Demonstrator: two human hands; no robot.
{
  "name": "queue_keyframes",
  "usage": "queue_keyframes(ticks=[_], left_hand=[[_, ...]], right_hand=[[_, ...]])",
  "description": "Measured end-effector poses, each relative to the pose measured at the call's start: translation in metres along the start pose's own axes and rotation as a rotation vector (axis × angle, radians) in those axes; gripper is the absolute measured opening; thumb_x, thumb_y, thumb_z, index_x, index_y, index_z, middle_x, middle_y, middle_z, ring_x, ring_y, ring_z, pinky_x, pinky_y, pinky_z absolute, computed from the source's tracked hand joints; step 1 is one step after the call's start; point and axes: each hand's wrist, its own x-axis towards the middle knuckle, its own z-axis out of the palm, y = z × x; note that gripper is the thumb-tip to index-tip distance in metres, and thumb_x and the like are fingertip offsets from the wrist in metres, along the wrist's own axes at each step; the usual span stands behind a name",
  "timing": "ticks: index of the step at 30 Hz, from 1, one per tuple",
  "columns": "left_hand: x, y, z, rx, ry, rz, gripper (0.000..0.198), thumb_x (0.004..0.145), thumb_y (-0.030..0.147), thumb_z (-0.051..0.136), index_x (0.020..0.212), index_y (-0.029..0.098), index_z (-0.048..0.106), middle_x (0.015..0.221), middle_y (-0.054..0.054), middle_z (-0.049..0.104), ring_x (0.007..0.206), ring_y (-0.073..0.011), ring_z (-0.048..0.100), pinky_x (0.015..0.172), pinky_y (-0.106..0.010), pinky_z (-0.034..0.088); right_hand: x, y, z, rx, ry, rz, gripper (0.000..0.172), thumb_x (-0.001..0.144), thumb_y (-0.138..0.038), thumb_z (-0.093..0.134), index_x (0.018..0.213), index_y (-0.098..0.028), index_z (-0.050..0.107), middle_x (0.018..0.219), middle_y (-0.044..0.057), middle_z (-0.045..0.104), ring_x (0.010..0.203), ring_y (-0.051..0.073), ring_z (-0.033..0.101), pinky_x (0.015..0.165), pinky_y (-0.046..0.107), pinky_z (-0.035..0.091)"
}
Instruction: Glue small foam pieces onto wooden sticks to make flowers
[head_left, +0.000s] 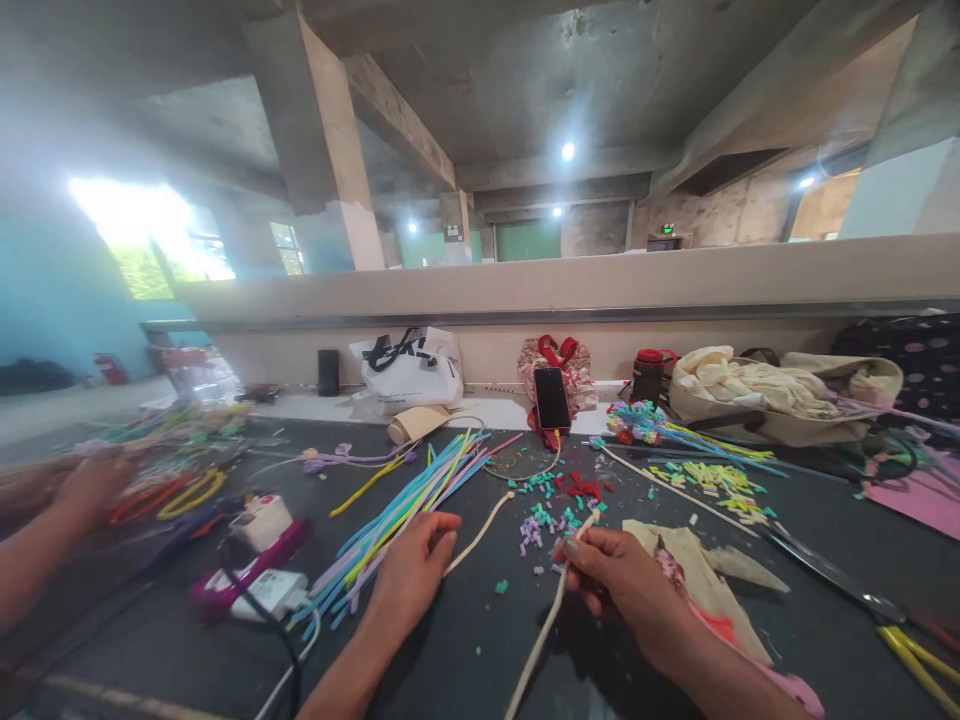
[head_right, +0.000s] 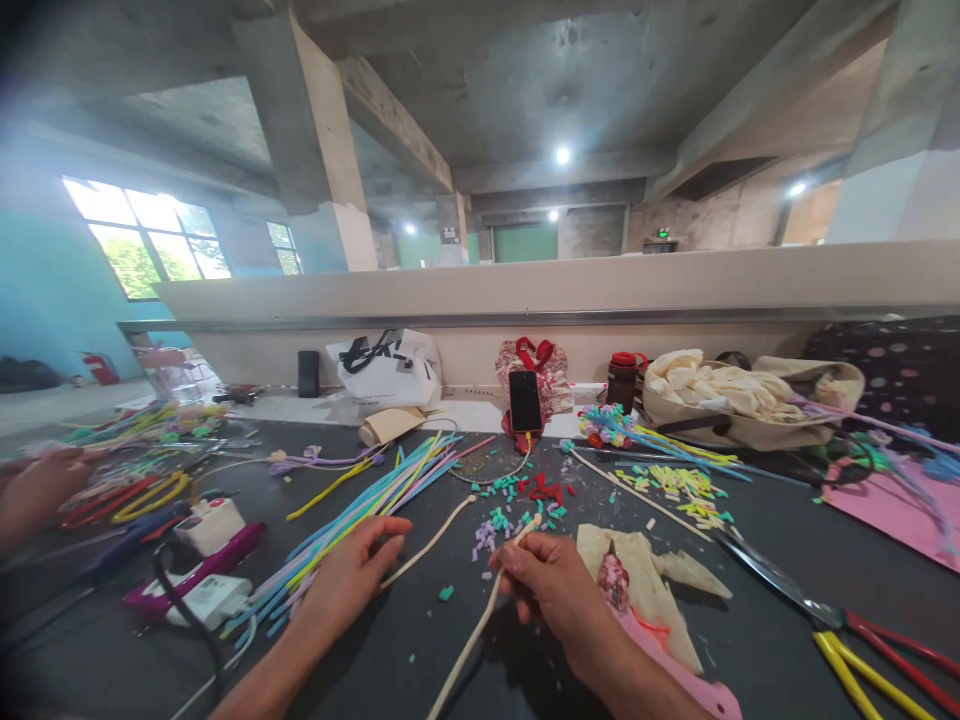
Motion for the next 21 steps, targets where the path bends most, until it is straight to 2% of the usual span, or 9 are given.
queue_keyframes(ticks=[1, 2, 4, 6, 8, 11, 15, 21], left_hand=[[-0.001, 0.003, 0.0, 0.047, 0.018, 0.04, 0.029, 0.072, 0.032, 0.042, 0.092, 0.019, 0.059, 0.082, -0.002, 0.064, 0.069, -0.0148, 0.057, 0.059, -0.024, 0.043], [-0.003, 0.006, 0.001, 0.077, -0.012, 0.096, 0.028, 0.073, 0.032, 0.041, 0.089, 0.02, 0.061, 0.082, -0.002, 0.064, 0.07, -0.0148, 0.057, 0.063, -0.025, 0.042], [-0.009, 0.012, 0.01, 0.171, -0.155, 0.183, 0.024, 0.07, 0.029, 0.047, 0.086, 0.021, 0.063, 0.081, -0.002, 0.065, 0.073, -0.0157, 0.058, 0.065, -0.024, 0.041], [-0.015, 0.016, 0.022, 0.287, -0.209, 0.252, 0.023, 0.066, 0.027, 0.052, 0.085, 0.022, 0.064, 0.082, -0.002, 0.064, 0.076, -0.0171, 0.058, 0.066, -0.025, 0.04], [-0.018, 0.017, 0.033, 0.385, -0.211, 0.29, 0.02, 0.068, 0.022, 0.048, 0.08, 0.022, 0.065, 0.082, -0.004, 0.064, 0.079, -0.0188, 0.058, 0.067, -0.026, 0.039], [-0.014, 0.017, 0.042, 0.406, -0.193, 0.3, 0.021, 0.07, 0.019, 0.045, 0.074, 0.019, 0.065, 0.079, -0.007, 0.064, 0.076, -0.0204, 0.059, 0.067, -0.028, 0.039], [0.007, 0.028, 0.038, 0.352, -0.173, 0.35, 0.02, 0.069, 0.017, 0.045, 0.07, 0.017, 0.065, 0.075, -0.006, 0.065, 0.075, -0.0186, 0.058, 0.067, -0.026, 0.039], [0.059, 0.066, 0.036, 0.192, -0.102, 0.384, 0.026, 0.071, 0.023, 0.041, 0.077, 0.018, 0.066, 0.071, -0.003, 0.067, 0.07, -0.0154, 0.058, 0.066, -0.024, 0.039]], right_hand=[[0.0, 0.001, 0.0, -0.006, -0.007, -0.007, 0.031, 0.073, -0.043, 0.056, 0.071, -0.013, 0.061, 0.054, -0.003, 0.056, 0.035, 0.003, 0.039, 0.036, 0.016, 0.022], [0.0, 0.002, 0.0, -0.01, -0.009, -0.011, 0.03, 0.073, -0.042, 0.056, 0.072, -0.013, 0.061, 0.054, -0.003, 0.056, 0.036, 0.003, 0.04, 0.037, 0.016, 0.023], [0.001, 0.004, 0.0, -0.018, -0.012, -0.015, 0.029, 0.073, -0.042, 0.056, 0.072, -0.013, 0.061, 0.054, -0.003, 0.056, 0.036, 0.003, 0.04, 0.037, 0.017, 0.024], [0.002, 0.006, 0.0, -0.032, -0.003, -0.018, 0.03, 0.072, -0.043, 0.056, 0.07, -0.013, 0.061, 0.052, -0.004, 0.056, 0.035, 0.003, 0.039, 0.037, 0.017, 0.024], [0.004, 0.007, -0.001, -0.049, 0.012, -0.02, 0.031, 0.071, -0.044, 0.056, 0.068, -0.014, 0.061, 0.051, -0.004, 0.055, 0.034, 0.003, 0.039, 0.036, 0.017, 0.023], [0.005, 0.006, 0.0, -0.057, 0.015, -0.012, 0.032, 0.07, -0.045, 0.056, 0.069, -0.013, 0.061, 0.049, -0.004, 0.055, 0.032, 0.003, 0.038, 0.034, 0.017, 0.021], [0.002, 0.002, 0.004, -0.082, -0.007, -0.023, 0.035, 0.067, -0.048, 0.056, 0.062, -0.013, 0.058, 0.048, -0.004, 0.055, 0.03, 0.003, 0.038, 0.033, 0.017, 0.019], [0.007, 0.009, 0.005, -0.133, -0.012, -0.052, 0.037, 0.066, -0.05, 0.054, 0.055, -0.014, 0.054, 0.045, -0.004, 0.053, 0.028, 0.003, 0.037, 0.031, 0.017, 0.02]])
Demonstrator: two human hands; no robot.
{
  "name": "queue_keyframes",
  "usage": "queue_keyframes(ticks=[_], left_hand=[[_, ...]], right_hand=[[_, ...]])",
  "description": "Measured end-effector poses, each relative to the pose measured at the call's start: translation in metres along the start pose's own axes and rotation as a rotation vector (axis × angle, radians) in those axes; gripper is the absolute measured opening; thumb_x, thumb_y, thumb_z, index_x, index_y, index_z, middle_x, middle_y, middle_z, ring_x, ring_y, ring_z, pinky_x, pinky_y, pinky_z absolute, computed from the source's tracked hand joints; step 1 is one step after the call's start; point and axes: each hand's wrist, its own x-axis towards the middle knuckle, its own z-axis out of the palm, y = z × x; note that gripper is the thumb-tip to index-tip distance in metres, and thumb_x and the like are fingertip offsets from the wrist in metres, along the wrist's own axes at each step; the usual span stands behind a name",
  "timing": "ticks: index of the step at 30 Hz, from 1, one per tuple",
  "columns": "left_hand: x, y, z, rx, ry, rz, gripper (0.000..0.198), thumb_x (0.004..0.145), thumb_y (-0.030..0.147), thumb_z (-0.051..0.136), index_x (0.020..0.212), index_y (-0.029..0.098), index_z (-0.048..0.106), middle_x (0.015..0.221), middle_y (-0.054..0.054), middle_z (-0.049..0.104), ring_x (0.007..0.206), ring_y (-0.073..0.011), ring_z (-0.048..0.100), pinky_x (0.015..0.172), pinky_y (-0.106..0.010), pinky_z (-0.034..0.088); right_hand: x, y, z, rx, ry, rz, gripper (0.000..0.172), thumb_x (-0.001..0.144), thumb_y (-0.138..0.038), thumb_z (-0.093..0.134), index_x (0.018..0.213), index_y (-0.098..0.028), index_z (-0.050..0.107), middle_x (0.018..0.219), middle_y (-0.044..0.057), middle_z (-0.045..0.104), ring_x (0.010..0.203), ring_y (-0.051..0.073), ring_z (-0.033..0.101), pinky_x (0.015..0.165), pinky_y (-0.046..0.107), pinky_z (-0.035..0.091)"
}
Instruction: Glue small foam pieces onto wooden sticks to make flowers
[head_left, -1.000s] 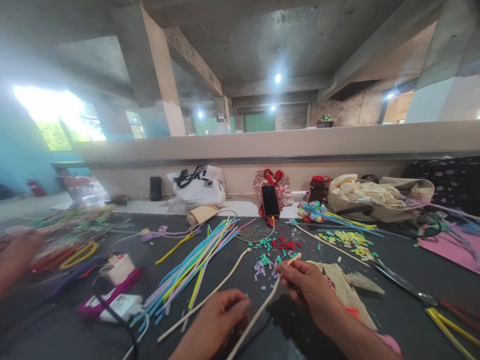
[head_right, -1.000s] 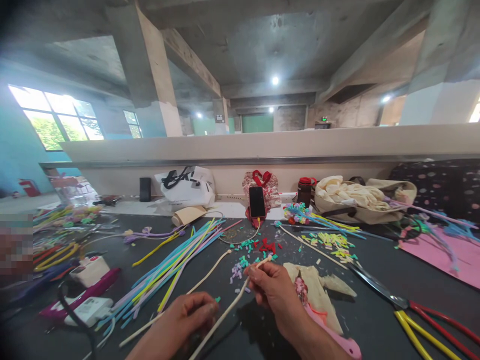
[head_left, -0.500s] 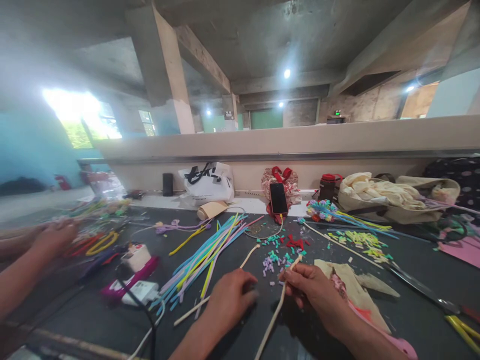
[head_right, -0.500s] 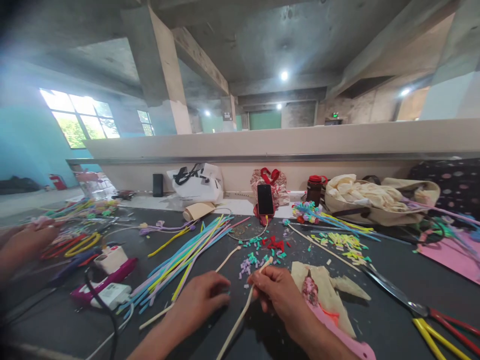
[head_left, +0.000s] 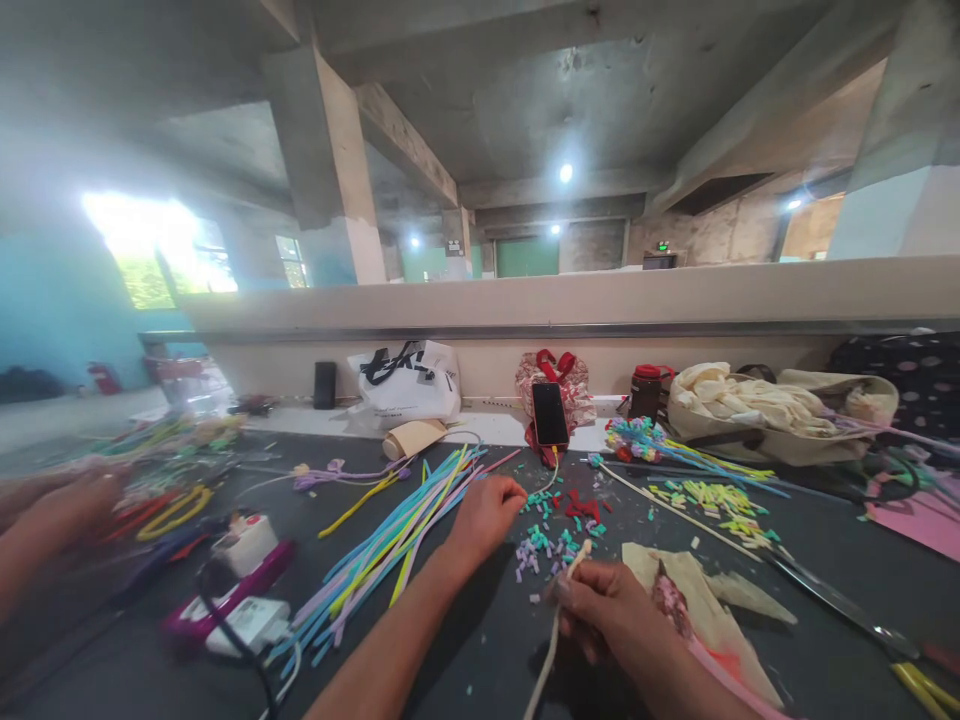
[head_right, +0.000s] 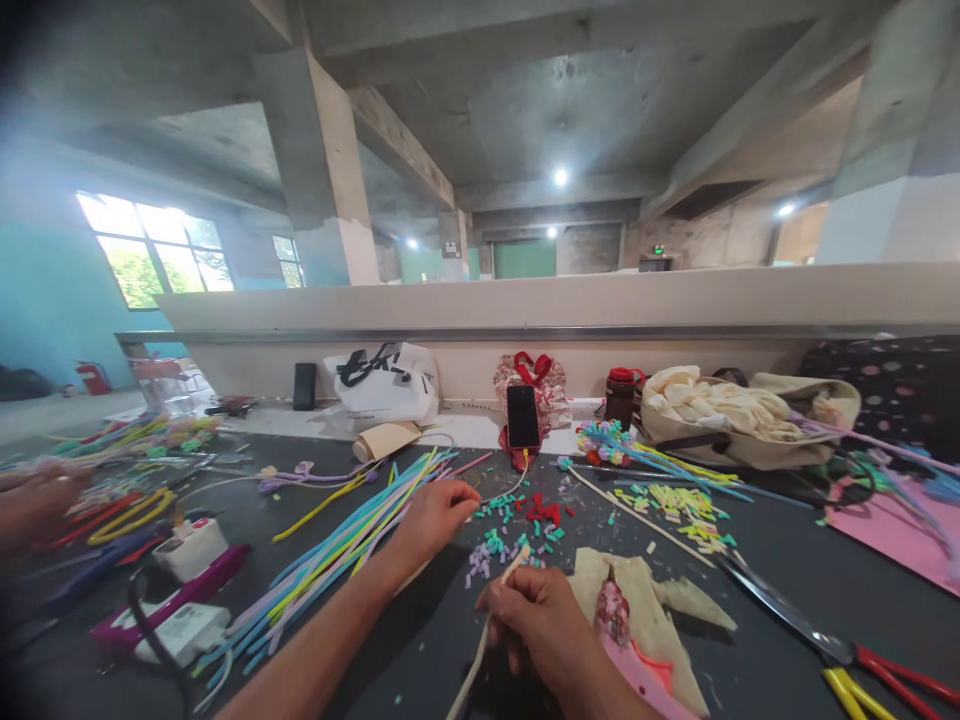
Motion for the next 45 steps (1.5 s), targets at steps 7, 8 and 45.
queue_keyframes(ticks=[7, 8, 45], left_hand=[[0.022, 0.006, -0.004, -0.152, 0.047, -0.044, 0.022, 0.064, 0.02, 0.047, 0.074, 0.017, 0.067, 0.07, -0.003, 0.066, 0.067, -0.0163, 0.057, 0.065, -0.026, 0.04], [0.018, 0.008, -0.006, -0.178, 0.049, -0.062, 0.023, 0.064, 0.022, 0.047, 0.075, 0.016, 0.066, 0.07, -0.003, 0.066, 0.065, -0.0161, 0.057, 0.063, -0.026, 0.04], [-0.05, 0.008, 0.039, -1.037, -0.35, -0.213, 0.036, 0.049, 0.045, 0.071, 0.055, 0.014, 0.053, 0.044, 0.004, 0.051, 0.04, -0.006, 0.041, 0.042, -0.019, 0.027]], right_hand=[[0.004, 0.009, 0.003, 0.036, -0.021, -0.011, 0.034, 0.065, -0.047, 0.055, 0.058, -0.014, 0.055, 0.044, -0.003, 0.054, 0.028, 0.004, 0.037, 0.03, 0.016, 0.021], [0.003, 0.008, 0.004, 0.039, -0.014, -0.015, 0.033, 0.066, -0.046, 0.055, 0.057, -0.014, 0.055, 0.044, -0.003, 0.054, 0.028, 0.003, 0.036, 0.03, 0.016, 0.021], [0.0, -0.015, -0.006, 0.08, 0.183, -0.116, 0.011, 0.064, -0.02, 0.055, 0.056, -0.013, 0.06, 0.044, -0.005, 0.05, 0.037, 0.005, 0.04, 0.038, 0.017, 0.028]])
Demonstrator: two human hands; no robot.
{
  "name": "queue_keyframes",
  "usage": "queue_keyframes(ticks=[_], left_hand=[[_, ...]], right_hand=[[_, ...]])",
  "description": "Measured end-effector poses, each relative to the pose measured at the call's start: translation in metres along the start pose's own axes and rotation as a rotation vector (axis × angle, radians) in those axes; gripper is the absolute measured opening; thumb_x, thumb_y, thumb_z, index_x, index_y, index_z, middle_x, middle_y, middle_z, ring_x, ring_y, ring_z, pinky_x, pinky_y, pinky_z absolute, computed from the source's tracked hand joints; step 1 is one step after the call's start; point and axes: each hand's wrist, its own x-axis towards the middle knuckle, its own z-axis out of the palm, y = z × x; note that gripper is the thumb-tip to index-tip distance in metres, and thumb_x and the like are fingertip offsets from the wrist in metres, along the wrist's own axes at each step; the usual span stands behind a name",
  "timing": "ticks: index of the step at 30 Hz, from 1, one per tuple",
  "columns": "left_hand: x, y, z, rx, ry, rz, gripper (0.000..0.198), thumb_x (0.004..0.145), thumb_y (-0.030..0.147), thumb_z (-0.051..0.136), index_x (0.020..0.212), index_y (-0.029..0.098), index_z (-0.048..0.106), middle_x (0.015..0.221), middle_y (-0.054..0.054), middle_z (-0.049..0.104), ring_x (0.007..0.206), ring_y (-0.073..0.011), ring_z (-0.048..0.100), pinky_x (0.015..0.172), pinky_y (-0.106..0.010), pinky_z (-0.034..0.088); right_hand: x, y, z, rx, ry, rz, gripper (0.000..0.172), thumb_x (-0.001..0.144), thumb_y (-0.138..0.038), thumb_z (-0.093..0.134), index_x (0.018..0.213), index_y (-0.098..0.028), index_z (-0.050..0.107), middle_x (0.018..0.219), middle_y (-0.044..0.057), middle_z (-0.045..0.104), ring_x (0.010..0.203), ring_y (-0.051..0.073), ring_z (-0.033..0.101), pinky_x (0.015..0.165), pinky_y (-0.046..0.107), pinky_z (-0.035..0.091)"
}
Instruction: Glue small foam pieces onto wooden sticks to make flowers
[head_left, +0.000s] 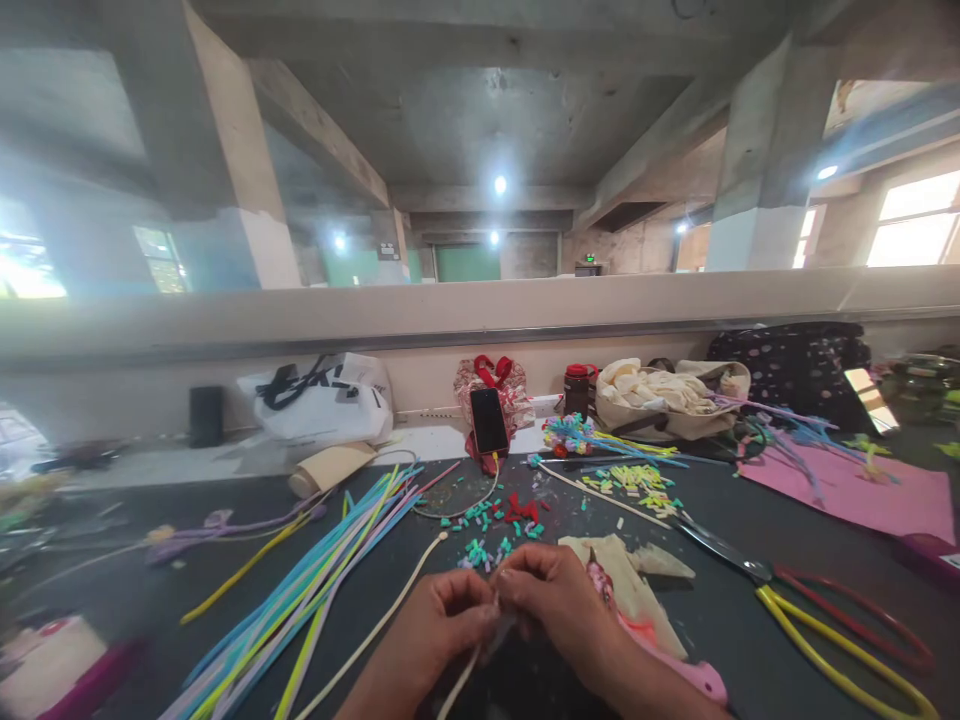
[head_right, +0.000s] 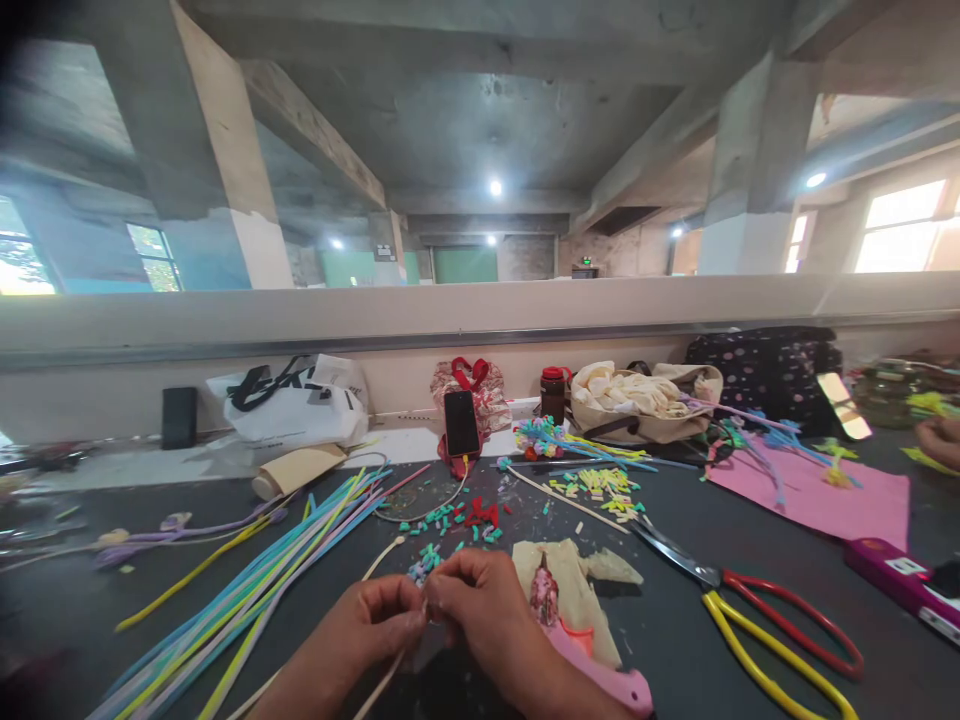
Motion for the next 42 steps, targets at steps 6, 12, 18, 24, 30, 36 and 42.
queue_keyframes(ticks=[6, 12, 18, 24, 30, 36, 42], left_hand=[[-0.005, 0.004, 0.002, 0.03, -0.025, -0.051, 0.032, 0.052, 0.041, 0.069, 0.058, 0.015, 0.053, 0.044, 0.002, 0.055, 0.036, -0.0067, 0.043, 0.037, -0.018, 0.03], [-0.011, 0.011, 0.008, 0.056, -0.004, -0.129, 0.029, 0.052, 0.038, 0.069, 0.057, 0.016, 0.05, 0.039, 0.005, 0.052, 0.032, -0.0065, 0.042, 0.034, -0.017, 0.031], [-0.012, 0.015, 0.013, -0.11, 0.074, -0.134, 0.034, 0.049, 0.037, 0.072, 0.068, 0.017, 0.053, 0.054, 0.002, 0.059, 0.041, -0.0079, 0.05, 0.034, -0.016, 0.035], [-0.01, 0.018, 0.01, -0.136, 0.072, -0.145, 0.032, 0.055, 0.04, 0.069, 0.061, 0.016, 0.05, 0.05, 0.005, 0.056, 0.027, -0.0001, 0.032, 0.026, -0.012, 0.021], [-0.003, 0.007, 0.008, -0.125, 0.089, -0.138, 0.03, 0.057, 0.041, 0.067, 0.063, 0.017, 0.049, 0.051, 0.004, 0.058, 0.031, -0.0029, 0.039, 0.028, -0.013, 0.025], [-0.003, 0.011, 0.032, 0.031, 0.089, -0.155, 0.025, 0.06, 0.039, 0.061, 0.065, 0.017, 0.05, 0.061, 0.0, 0.061, 0.037, -0.0053, 0.046, 0.031, -0.014, 0.027], [0.021, 0.0, 0.07, 0.319, 0.036, -0.084, 0.017, 0.064, 0.033, 0.054, 0.063, 0.017, 0.052, 0.053, 0.002, 0.058, 0.045, -0.0103, 0.05, 0.041, -0.02, 0.034]], right_hand=[[-0.001, -0.007, -0.002, 0.07, -0.008, 0.039, 0.022, 0.064, -0.033, 0.06, 0.054, -0.014, 0.055, 0.042, -0.007, 0.046, 0.034, 0.004, 0.037, 0.036, 0.017, 0.025], [0.0, -0.009, -0.005, 0.107, -0.02, 0.031, 0.021, 0.064, -0.032, 0.06, 0.055, -0.014, 0.056, 0.044, -0.006, 0.048, 0.034, 0.004, 0.037, 0.036, 0.017, 0.026], [-0.008, -0.007, 0.002, -0.058, -0.032, -0.112, 0.014, 0.067, -0.021, 0.058, 0.058, -0.014, 0.065, 0.046, -0.004, 0.053, 0.042, 0.006, 0.045, 0.044, 0.017, 0.034], [-0.01, -0.019, -0.004, -0.356, 0.076, -0.295, 0.016, 0.069, -0.019, 0.057, 0.08, -0.018, 0.068, 0.066, -0.001, 0.063, 0.061, 0.012, 0.055, 0.056, 0.019, 0.04], [-0.03, -0.042, -0.071, -0.482, 0.063, -0.134, 0.016, 0.074, -0.028, 0.053, 0.073, -0.018, 0.066, 0.056, -0.002, 0.056, 0.046, 0.01, 0.048, 0.043, 0.02, 0.035], [-0.074, -0.02, -0.11, -1.128, -0.041, -0.134, 0.014, 0.066, -0.025, 0.06, 0.079, -0.022, 0.063, 0.081, 0.003, 0.059, 0.075, 0.018, 0.052, 0.065, 0.025, 0.036], [-0.076, -0.005, -0.107, -1.307, -0.081, -0.121, 0.02, 0.058, -0.022, 0.062, 0.078, -0.022, 0.062, 0.081, 0.003, 0.058, 0.078, 0.021, 0.05, 0.069, 0.029, 0.032]])
